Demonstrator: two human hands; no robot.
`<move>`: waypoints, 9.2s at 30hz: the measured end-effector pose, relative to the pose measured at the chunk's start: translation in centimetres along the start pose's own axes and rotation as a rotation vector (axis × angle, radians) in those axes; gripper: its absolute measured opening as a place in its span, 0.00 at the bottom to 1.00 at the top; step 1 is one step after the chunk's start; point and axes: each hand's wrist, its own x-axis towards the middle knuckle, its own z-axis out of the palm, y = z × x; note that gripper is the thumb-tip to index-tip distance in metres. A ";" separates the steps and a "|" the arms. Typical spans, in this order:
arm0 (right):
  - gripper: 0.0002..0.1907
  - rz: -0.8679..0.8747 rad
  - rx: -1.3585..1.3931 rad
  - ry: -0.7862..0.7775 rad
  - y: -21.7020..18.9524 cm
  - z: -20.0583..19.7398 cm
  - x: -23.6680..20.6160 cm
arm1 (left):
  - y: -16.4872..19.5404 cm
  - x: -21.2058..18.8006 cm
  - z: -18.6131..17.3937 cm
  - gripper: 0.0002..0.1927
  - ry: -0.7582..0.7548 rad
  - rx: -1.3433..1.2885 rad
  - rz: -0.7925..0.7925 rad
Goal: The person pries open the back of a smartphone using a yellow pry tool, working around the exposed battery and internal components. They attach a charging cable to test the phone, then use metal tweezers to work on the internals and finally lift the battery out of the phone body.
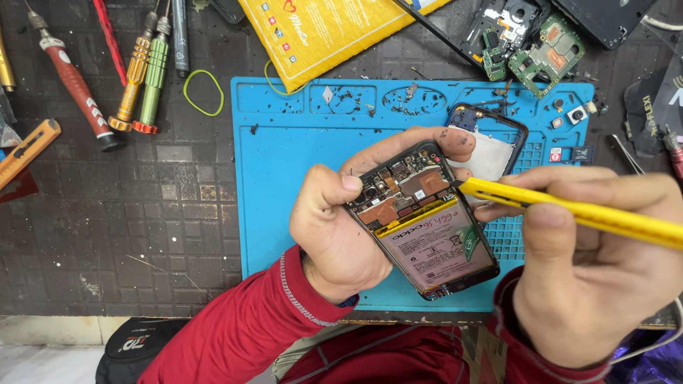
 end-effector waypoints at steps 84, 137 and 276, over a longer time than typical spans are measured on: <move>0.12 -0.139 -0.746 -0.630 -2.6 0.1 7.8 | 0.6 0.9 0.9 0.43 0.045 0.065 -0.300; 0.11 -0.317 -0.555 -0.503 -4.6 -0.3 7.9 | 5.3 -0.1 6.2 0.27 -0.287 0.808 -0.065; 0.26 0.701 0.530 -0.310 6.6 -6.6 -17.3 | 2.6 -0.6 2.7 0.25 -0.039 0.655 0.466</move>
